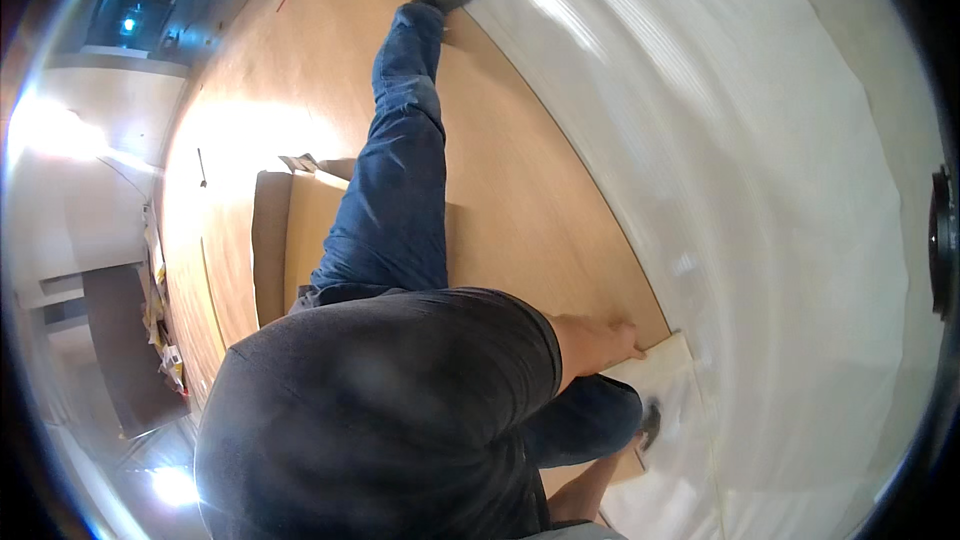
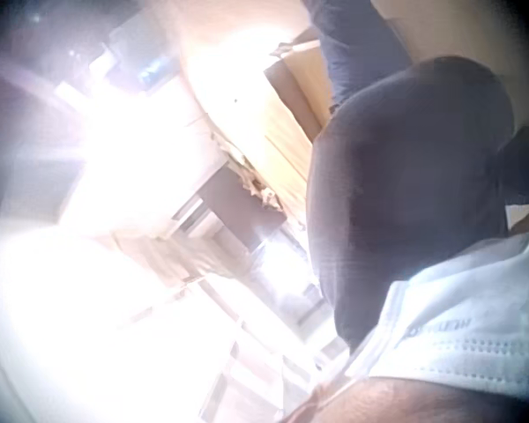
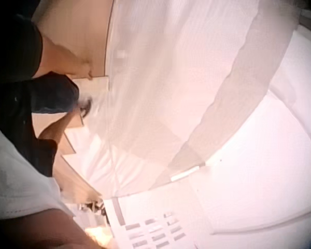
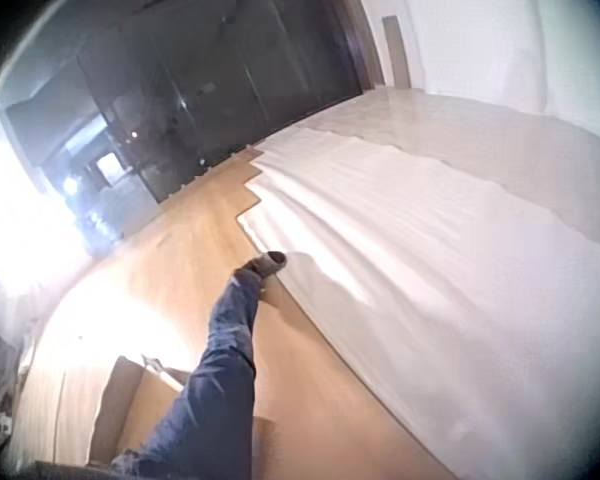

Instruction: The person installs laminate flooring by opening a box, positioning planks against a wall, and using a tapping block and hammer to secure them together.

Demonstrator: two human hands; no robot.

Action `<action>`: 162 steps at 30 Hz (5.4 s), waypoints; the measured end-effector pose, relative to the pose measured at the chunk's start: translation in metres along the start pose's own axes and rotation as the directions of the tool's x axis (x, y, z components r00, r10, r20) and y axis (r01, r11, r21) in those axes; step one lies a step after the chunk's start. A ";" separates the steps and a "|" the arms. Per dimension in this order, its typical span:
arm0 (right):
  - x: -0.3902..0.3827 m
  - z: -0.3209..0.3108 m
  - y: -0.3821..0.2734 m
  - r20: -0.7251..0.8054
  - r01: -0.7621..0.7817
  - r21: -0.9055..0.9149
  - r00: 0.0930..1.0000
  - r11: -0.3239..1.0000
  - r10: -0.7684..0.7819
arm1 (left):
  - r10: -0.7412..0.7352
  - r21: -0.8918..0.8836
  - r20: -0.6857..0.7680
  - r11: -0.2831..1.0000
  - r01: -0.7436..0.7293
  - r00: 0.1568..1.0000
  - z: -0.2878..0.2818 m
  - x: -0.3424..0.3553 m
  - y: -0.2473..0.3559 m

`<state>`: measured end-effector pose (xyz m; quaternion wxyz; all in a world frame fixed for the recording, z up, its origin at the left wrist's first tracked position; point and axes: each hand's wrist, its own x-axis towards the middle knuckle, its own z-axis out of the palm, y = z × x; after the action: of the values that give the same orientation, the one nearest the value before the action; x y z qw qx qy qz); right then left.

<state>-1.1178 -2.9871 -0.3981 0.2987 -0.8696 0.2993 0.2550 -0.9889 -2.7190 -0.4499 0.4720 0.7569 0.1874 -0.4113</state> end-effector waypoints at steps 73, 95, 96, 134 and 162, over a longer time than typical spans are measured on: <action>-0.004 0.029 -0.305 0.318 0.540 -0.470 0.841 0.698 -0.437 | -0.498 -0.252 -0.655 0.853 0.457 0.569 -0.213 -0.557 -0.276; 0.021 -0.083 -0.516 -0.154 0.604 0.103 0.794 0.790 -0.588 | 0.100 0.344 -0.638 0.924 0.166 0.764 -0.404 -0.318 -0.414; -0.015 -0.049 -0.575 -0.105 0.658 0.168 0.752 0.734 -0.651 | 0.062 0.324 -0.597 0.931 0.169 0.800 -0.398 -0.324 -0.442; -0.335 0.193 -0.878 0.735 0.823 0.265 0.166 0.503 -0.658 | -0.895 -0.741 -0.432 0.422 0.523 0.111 -0.497 -0.361 -0.529; -0.498 0.266 -0.880 0.659 0.710 0.609 -0.701 -0.352 -0.273 | -0.920 0.407 0.033 -0.344 -0.846 0.390 -0.260 -0.441 -0.434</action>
<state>-0.9400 -2.0600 0.0501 0.2374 -0.4542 -0.7942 0.3265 -1.4251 -2.2367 -0.2843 -0.4696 0.2798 -0.4798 -0.6863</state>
